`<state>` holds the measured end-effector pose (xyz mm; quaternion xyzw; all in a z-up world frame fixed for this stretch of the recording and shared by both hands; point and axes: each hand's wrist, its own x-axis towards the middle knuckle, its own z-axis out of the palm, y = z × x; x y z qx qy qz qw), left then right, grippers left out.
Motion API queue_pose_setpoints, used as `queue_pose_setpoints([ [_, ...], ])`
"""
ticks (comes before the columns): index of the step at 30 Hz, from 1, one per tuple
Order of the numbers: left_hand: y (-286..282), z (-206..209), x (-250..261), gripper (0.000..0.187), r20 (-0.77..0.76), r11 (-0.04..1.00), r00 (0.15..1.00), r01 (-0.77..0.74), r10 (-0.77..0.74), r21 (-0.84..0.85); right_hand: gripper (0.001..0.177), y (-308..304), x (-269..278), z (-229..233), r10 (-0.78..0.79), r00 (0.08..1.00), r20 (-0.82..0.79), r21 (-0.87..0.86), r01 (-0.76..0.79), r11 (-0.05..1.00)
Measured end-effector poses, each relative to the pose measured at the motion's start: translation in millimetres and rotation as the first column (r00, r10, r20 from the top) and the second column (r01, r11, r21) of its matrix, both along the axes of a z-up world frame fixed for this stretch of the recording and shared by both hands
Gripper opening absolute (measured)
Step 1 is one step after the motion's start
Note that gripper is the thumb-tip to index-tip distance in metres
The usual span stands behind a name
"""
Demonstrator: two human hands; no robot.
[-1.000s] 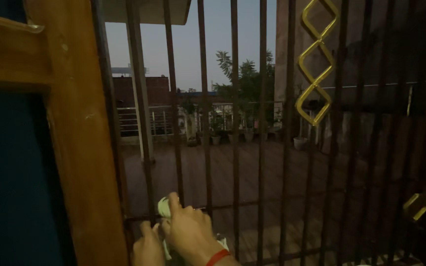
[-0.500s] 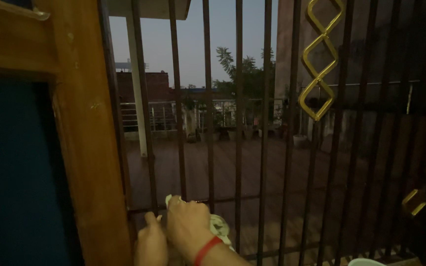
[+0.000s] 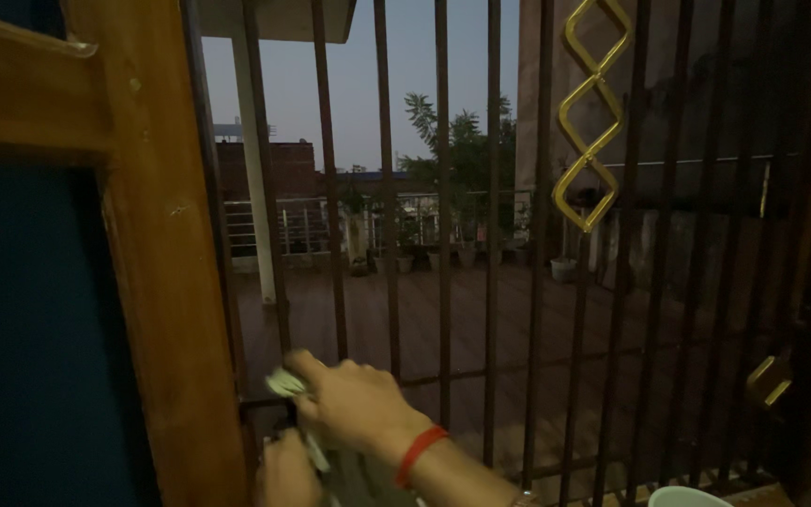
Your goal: The person wipes the vertical bars and decorative elements of a metal window grille using a light green cloth. The person repeatedly dips the cloth into a white bucket of water and continues wiping different sections of the grille.
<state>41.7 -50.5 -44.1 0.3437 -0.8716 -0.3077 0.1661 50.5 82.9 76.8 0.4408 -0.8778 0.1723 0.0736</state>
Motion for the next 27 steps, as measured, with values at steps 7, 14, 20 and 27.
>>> queue_pose_setpoints([
  [7, 2, -24, -12, 0.042, 0.033, 0.999, 0.999, 0.014, -0.015, 0.035, 0.037, -69, -15, -31, -0.036, 0.791, -0.611, -0.161, -0.08, 0.984],
  [14, 8, 4, 27, 0.033, 0.116, 0.999, 0.993, 0.014, -0.009, -0.042, 0.047, -56, -40, -91, -0.005, 0.633, -0.774, -0.267, -0.319, 0.909],
  [20, 35, 72, 98, 0.03, 0.169, 0.936, 0.986, 0.052, 0.008, -0.349, 0.043, -46, -37, -98, 0.105, 0.746, -0.657, -0.096, -0.221, 0.971],
  [27, -9, 43, 75, 0.033, -0.17, 0.151, 0.911, -0.121, -0.376, -0.981, 0.048, -74, -43, -155, -0.076, 0.899, -0.431, 0.044, 0.105, 0.993],
])
